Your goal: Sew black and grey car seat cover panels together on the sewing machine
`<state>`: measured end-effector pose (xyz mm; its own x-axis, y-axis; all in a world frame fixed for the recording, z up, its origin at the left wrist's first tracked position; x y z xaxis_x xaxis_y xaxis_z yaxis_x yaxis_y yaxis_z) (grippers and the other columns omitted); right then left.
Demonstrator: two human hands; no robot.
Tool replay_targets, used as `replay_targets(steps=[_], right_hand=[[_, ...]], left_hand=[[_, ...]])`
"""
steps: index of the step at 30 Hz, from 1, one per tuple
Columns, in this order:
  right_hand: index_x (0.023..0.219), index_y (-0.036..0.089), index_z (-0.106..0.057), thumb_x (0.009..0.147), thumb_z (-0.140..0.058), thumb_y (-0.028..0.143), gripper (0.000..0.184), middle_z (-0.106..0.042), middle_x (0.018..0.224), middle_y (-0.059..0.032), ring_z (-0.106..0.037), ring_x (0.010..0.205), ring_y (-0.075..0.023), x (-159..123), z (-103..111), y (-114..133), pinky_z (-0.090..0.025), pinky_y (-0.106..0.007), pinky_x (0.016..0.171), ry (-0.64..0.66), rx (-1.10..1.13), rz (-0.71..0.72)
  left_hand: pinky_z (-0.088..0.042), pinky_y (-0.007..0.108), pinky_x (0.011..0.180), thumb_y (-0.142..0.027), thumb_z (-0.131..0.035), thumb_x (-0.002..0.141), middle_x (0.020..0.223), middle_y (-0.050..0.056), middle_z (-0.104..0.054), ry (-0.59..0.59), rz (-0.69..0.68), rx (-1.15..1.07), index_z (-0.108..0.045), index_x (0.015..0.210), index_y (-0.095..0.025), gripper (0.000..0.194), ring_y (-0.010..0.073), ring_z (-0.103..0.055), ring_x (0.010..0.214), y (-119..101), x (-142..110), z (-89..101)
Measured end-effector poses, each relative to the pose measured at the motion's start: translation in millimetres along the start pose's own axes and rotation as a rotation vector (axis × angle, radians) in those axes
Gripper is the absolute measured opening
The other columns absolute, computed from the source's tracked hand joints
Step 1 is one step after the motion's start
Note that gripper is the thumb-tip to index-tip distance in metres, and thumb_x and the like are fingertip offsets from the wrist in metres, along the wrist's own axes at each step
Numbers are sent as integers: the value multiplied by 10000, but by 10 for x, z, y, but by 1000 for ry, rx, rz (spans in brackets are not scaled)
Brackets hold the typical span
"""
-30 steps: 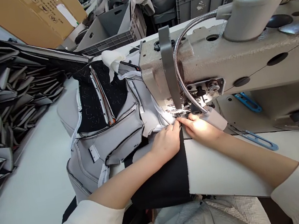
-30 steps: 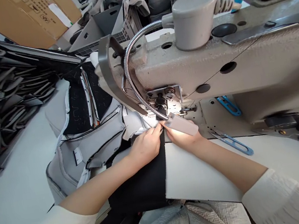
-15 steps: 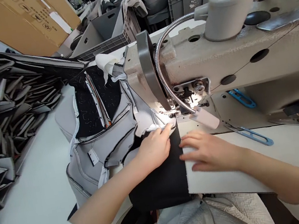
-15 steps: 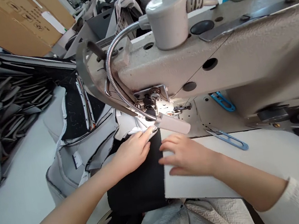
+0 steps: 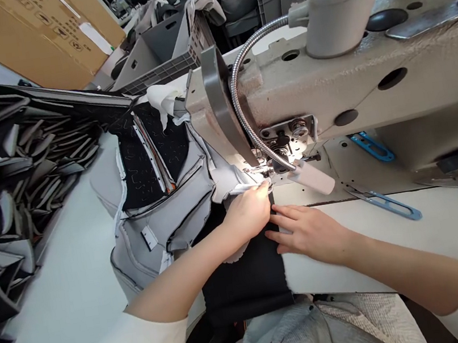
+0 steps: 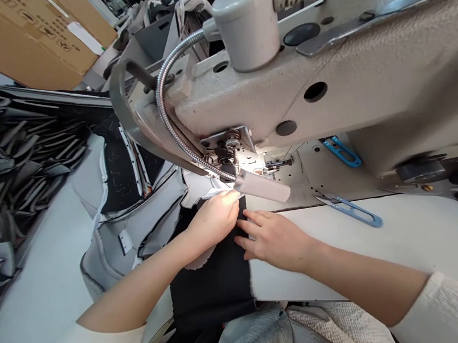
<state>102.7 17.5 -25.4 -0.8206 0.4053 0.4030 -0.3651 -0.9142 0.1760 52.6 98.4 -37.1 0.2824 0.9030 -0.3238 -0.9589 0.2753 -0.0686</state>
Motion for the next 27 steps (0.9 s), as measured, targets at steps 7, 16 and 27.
replay_targets(steps=[7, 16, 27], right_hand=[[1097, 155, -621, 858, -583, 323, 295, -606, 1142, -121, -511, 1143, -286, 45, -24, -128, -465, -424, 934, -18, -2, -99], [1119, 145, -604, 876, -553, 330, 310, -589, 1187, -125, -505, 1157, -272, 33, -39, -148, -455, -417, 953, -14, 19, -108], [1148, 235, -582, 932, -388, 222, 291, -639, 1107, -40, -611, 966, -169, -147, 154, -749, -512, -282, 790, -164, 206, -508]], left_hand=[[-493, 318, 743, -103, -369, 850, 989, 119, -614, -77, -14, 165, -509, 1144, -101, 326, 228, -616, 874, -15, 53, -45], [-514, 328, 736, -105, -392, 839, 1057, 126, -616, -126, -25, 194, -457, 1250, -71, 417, 229, -619, 908, -7, 59, -39], [-494, 314, 637, -158, -334, 871, 885, 109, -581, -279, -73, 275, -420, 1333, -134, 470, 230, -577, 814, -42, -78, -76]])
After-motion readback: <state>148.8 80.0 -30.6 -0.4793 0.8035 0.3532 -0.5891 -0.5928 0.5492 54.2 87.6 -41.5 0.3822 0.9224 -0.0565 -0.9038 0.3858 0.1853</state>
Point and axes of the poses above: each hand's wrist, its own x-axis towards the middle knuckle, its own z-axis out of the back of the hand, y = z × x, the point moved 10 cm from there along x, towards the middle knuckle
